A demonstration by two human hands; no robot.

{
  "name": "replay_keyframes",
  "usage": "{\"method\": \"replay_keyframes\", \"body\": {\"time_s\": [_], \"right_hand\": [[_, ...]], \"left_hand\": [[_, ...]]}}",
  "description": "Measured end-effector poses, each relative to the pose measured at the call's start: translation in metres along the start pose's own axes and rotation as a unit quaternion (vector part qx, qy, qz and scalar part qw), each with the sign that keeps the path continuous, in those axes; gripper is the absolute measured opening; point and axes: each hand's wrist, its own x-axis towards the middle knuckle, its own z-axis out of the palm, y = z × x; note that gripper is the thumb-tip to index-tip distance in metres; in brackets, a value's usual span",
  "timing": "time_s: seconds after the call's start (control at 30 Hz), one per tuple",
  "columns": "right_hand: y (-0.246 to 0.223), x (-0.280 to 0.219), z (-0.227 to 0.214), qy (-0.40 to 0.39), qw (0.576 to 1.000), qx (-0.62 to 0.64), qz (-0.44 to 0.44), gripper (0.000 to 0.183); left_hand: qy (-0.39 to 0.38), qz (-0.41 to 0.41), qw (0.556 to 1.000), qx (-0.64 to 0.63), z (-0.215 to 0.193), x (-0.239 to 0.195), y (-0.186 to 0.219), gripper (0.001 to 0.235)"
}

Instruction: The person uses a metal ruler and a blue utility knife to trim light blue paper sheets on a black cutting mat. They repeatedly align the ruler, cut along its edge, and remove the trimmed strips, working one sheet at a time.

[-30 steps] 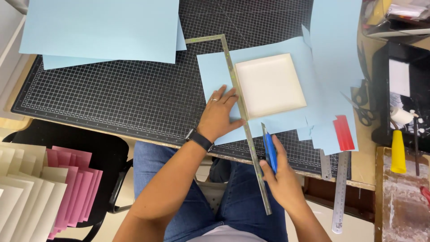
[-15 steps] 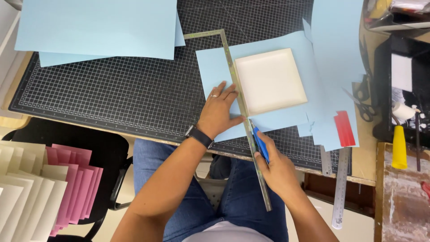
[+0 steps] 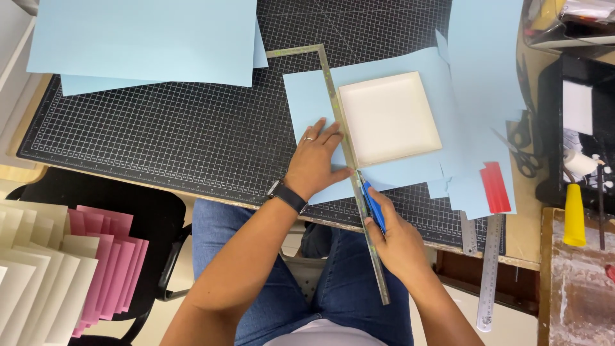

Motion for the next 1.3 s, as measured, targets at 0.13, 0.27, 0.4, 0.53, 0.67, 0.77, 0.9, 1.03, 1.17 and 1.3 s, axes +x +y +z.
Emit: {"method": "replay_keyframes", "body": {"time_s": [0.13,0.27,0.4,0.53,0.67,0.77,0.9,1.03,1.17,1.3], "right_hand": [[-0.001,0.002,-0.001,-0.003,1.000,-0.001,0.000,0.058],[-0.001,0.003,0.001,-0.001,1.000,-0.008,-0.005,0.057],[-0.007,0.004,-0.001,-0.001,1.000,-0.016,-0.012,0.055],[-0.009,0.003,0.007,-0.008,0.997,-0.074,-0.002,0.058],[-0.005,0.010,0.012,-0.016,0.995,-0.097,-0.009,0.056],[-0.005,0.013,0.008,-0.030,0.994,-0.106,-0.012,0.056],[-0.011,0.013,-0.006,-0.057,0.993,-0.105,-0.008,0.053],[-0.011,-0.021,-0.010,-0.101,0.988,-0.112,0.021,0.055],[-0.007,-0.055,-0.015,-0.134,0.972,-0.099,0.164,0.066],[0.038,-0.070,0.010,-0.029,0.964,-0.058,0.257,0.071]], "left_hand": [[-0.002,-0.004,1.000,-0.002,-0.002,0.000,0.001,0.083],[-0.005,-0.004,1.000,0.006,-0.003,-0.001,0.002,0.083],[-0.014,-0.012,1.000,0.006,-0.007,0.000,0.006,0.082],[-0.017,-0.009,1.000,0.011,-0.006,0.000,0.005,0.082],[-0.020,-0.010,1.000,0.019,-0.006,0.000,0.004,0.083],[-0.021,-0.007,0.999,0.024,-0.005,0.002,0.003,0.083],[-0.016,0.001,1.000,0.021,0.000,0.004,-0.001,0.085],[-0.007,0.002,1.000,0.030,0.008,0.005,-0.007,0.086],[0.063,0.066,0.996,0.011,0.022,0.005,-0.016,0.082],[0.077,0.089,0.993,0.014,0.024,0.003,-0.021,0.084]]}}
